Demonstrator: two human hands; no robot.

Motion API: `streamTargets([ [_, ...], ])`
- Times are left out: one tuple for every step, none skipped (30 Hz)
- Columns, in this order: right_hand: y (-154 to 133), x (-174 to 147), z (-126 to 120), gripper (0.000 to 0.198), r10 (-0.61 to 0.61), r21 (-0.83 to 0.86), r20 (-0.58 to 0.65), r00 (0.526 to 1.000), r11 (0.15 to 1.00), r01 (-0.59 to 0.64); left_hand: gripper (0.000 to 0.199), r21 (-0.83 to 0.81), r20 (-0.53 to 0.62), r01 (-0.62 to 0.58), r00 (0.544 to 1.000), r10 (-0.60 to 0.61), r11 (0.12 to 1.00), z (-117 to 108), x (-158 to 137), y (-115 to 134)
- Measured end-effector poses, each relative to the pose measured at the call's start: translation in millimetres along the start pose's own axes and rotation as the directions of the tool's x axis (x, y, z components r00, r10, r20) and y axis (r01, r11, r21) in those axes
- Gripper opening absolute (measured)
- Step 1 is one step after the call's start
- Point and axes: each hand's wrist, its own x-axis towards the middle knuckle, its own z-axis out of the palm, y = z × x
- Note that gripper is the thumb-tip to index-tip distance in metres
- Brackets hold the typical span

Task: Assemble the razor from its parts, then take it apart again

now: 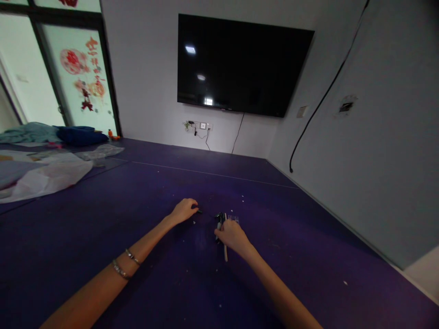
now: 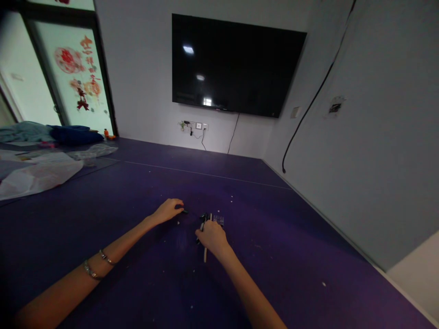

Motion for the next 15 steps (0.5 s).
streamTargets([
  [0, 0, 0, 0.025, -0.001, -0.008, -0.002, 1.000, 1.000, 0.001, 0.026, 0.015, 0.009, -0.024, 1.000, 0.024, 1.000, 2, 0, -2],
  [-1, -1, -1, 0.025, -0.002, -0.016, -0.002, 1.000, 1.000, 0.002, 0.026, 0.030, 0.018, -0.052, 0.999, 0.051, 0.998, 4, -1, -5],
  [-1, -1, -1, 0.025, -0.002, -0.023, 0.000, 1.000, 1.000, 0.002, 0.027, 0.045, 0.027, -0.077, 0.997, 0.075, 0.996, 6, -2, -6],
  [-2, -1, -1, 0.025, -0.004, -0.028, 0.006, 1.000, 1.000, 0.005, 0.027, 0.059, 0.036, -0.095, 0.995, 0.093, 0.994, 7, -2, -7],
  [-2, -2, -1, 0.025, -0.008, -0.031, 0.012, 1.000, 0.999, 0.008, 0.026, 0.071, 0.043, -0.107, 0.994, 0.104, 0.992, 8, -3, -8],
  [-3, -2, -1, 0.025, -0.012, -0.033, 0.016, 1.000, 0.999, 0.012, 0.026, 0.081, 0.049, -0.113, 0.993, 0.110, 0.990, 8, -3, -8],
  [-3, -2, 0, 0.024, -0.016, -0.034, 0.019, 1.000, 0.999, 0.016, 0.025, 0.089, 0.052, -0.117, 0.992, 0.113, 0.989, 9, -3, -8],
  [-4, -2, 0, 0.025, -0.021, -0.035, 0.016, 1.000, 0.999, 0.021, 0.024, 0.093, 0.053, -0.120, 0.992, 0.116, 0.988, 9, -3, -8],
  [-4, -2, 0, 0.025, -0.027, -0.036, 0.010, 1.000, 0.999, 0.027, 0.022, 0.095, 0.051, -0.124, 0.992, 0.120, 0.988, 9, -4, -9],
  [-4, -2, 0, 0.026, -0.033, -0.036, 0.000, 0.999, 0.999, 0.033, 0.020, 0.093, 0.049, -0.130, 0.991, 0.126, 0.987, 8, -4, -9],
  [-3, -1, -1, 0.027, -0.038, -0.036, -0.014, 0.999, 0.999, 0.037, 0.018, 0.089, 0.044, -0.140, 0.990, 0.136, 0.986, 8, -4, -9],
  [-3, -1, -2, 0.028, -0.042, -0.036, -0.030, 0.999, 0.999, 0.041, 0.017, 0.084, 0.039, -0.152, 0.988, 0.150, 0.985, 8, -4, -10],
  [-2, 0, -4, 0.028, -0.048, -0.033, -0.049, 0.998, 0.998, 0.046, 0.016, 0.079, 0.034, -0.167, 0.986, 0.165, 0.983, 9, -4, -11],
  [0, 2, -7, 0.029, -0.054, -0.028, -0.068, 0.996, 0.998, 0.052, 0.016, 0.075, 0.029, -0.183, 0.983, 0.181, 0.980, 9, -5, -12],
  [2, 3, -11, 0.030, -0.061, -0.019, -0.085, 0.995, 0.998, 0.059, 0.016, 0.070, 0.024, -0.200, 0.980, 0.198, 0.977, 9, -5, -13],
])
